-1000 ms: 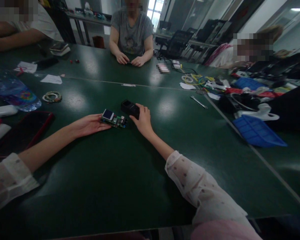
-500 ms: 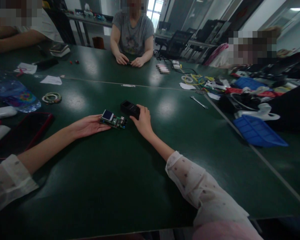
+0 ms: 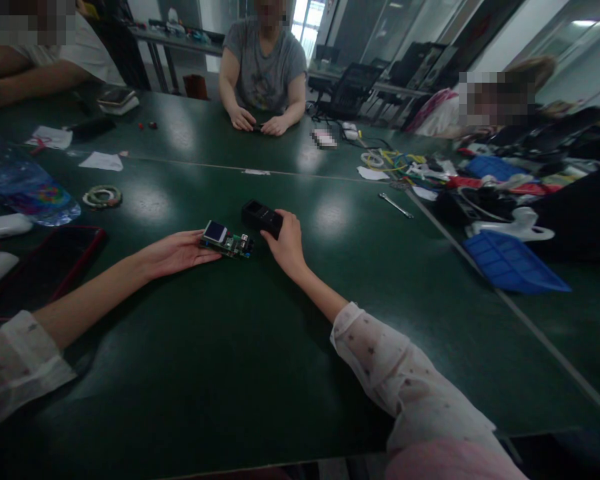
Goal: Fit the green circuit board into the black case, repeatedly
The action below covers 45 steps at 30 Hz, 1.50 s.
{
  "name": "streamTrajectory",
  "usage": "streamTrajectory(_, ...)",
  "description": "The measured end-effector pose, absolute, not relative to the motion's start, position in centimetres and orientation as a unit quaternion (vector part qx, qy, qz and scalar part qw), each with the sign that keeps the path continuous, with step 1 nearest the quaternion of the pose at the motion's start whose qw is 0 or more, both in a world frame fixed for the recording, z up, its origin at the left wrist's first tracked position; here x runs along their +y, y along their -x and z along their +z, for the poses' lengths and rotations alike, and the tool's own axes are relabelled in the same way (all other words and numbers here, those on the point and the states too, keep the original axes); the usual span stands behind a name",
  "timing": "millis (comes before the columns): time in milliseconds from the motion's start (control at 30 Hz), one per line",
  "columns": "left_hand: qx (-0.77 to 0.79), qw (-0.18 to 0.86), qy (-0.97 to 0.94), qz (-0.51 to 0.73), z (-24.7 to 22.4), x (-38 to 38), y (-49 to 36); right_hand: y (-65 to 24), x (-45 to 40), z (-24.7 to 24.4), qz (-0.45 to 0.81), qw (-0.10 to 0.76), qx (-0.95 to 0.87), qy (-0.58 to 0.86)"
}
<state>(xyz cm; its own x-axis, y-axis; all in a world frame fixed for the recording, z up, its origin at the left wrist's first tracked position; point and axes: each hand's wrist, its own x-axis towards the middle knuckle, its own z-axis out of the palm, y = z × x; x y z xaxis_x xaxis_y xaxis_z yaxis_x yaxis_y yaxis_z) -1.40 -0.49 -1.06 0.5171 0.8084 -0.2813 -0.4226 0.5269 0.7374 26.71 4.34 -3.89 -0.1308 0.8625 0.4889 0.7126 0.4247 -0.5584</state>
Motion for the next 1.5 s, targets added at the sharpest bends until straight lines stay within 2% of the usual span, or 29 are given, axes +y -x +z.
streamTrajectory(633,0.298,0.823,-0.306,0.374,-1.3,-0.4,1.6,-26.6,4.1,-3.6,0.115,0.383,-0.754,0.521)
streamTrajectory(833,0.297,0.821,-0.308,0.377,-1.4,-0.4,1.6,-26.4,3.0,-2.4,0.114,0.475,-0.721,0.492)
streamTrajectory(1000,0.293,0.82,-0.307,0.384,-1.6,-0.4,1.7,-25.7,1.1,-1.7,0.108,0.516,-0.722,0.449)
streamTrajectory(1500,0.294,0.815,-0.309,0.393,-1.7,-0.4,1.6,-24.5,-0.4,-1.7,0.164,0.408,-0.814,0.381)
